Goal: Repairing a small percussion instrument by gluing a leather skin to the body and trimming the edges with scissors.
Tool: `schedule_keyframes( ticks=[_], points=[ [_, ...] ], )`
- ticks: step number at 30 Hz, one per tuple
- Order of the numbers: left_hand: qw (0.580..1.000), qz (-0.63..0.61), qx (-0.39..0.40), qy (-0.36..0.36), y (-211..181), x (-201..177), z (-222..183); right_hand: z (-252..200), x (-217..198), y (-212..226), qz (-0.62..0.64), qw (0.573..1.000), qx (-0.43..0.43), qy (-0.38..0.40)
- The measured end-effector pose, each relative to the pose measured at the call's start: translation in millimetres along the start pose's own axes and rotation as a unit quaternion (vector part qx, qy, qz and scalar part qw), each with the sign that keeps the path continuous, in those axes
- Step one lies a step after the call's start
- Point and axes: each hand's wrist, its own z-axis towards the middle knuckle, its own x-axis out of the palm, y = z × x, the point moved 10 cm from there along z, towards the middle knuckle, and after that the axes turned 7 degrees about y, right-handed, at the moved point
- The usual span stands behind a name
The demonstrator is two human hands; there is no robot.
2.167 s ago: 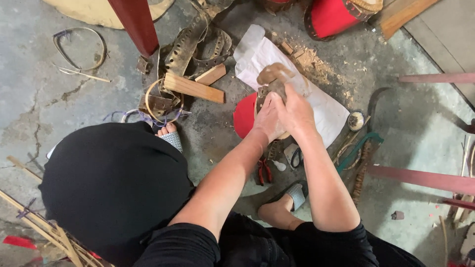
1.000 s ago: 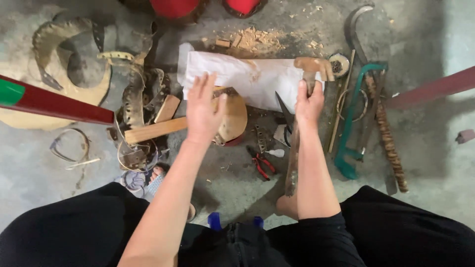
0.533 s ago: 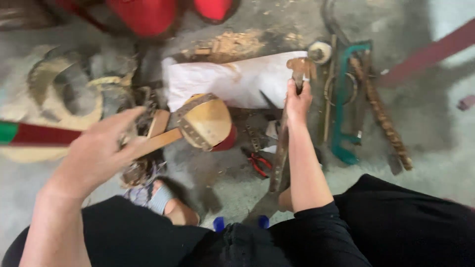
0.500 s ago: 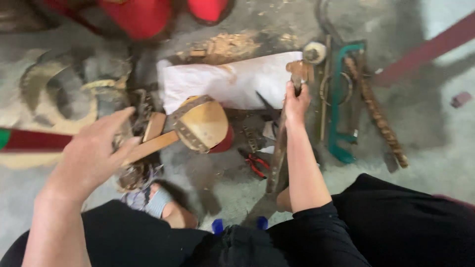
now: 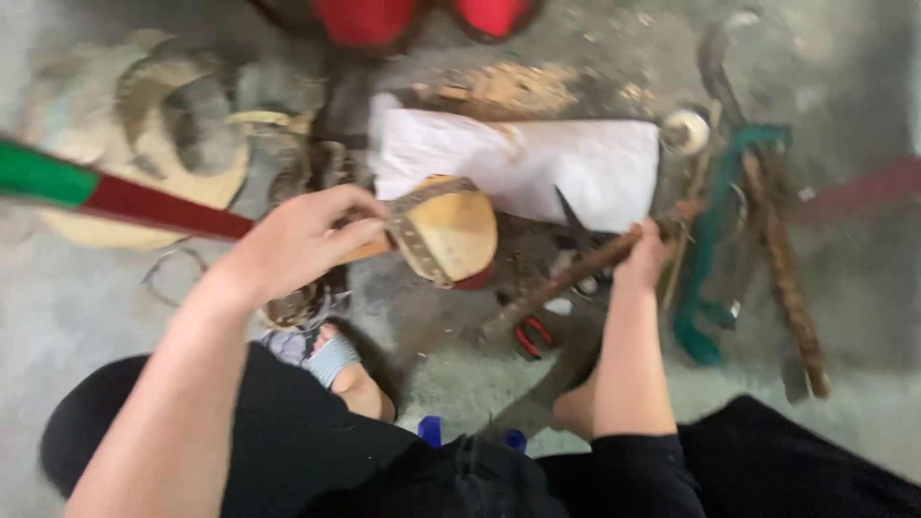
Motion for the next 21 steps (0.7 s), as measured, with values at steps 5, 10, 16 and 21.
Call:
schedule_keyframes(
  ticks=[5, 10, 16, 21],
  points=[
    [0.963, -0.246, 0.102, -0.041, -8, -10, 3, -61, 30, 57, -0.129, 0.985, -0.106, 0.050],
    [0.951, -0.280, 0.126, -0.044, -7, -5, 11, -104, 86, 104, -0.219, 0.943, -0.220, 0.122],
    [0.961, -0.244, 0.121, -0.049, -14, -12, 2, -161, 151, 132, -0.307, 0.830, -0.393, 0.249],
    [0.981, -0.166, 0.063, -0.082, -14, -20, -5, -170, 149, 132, -0.406, 0.775, -0.436, 0.210]
  ],
)
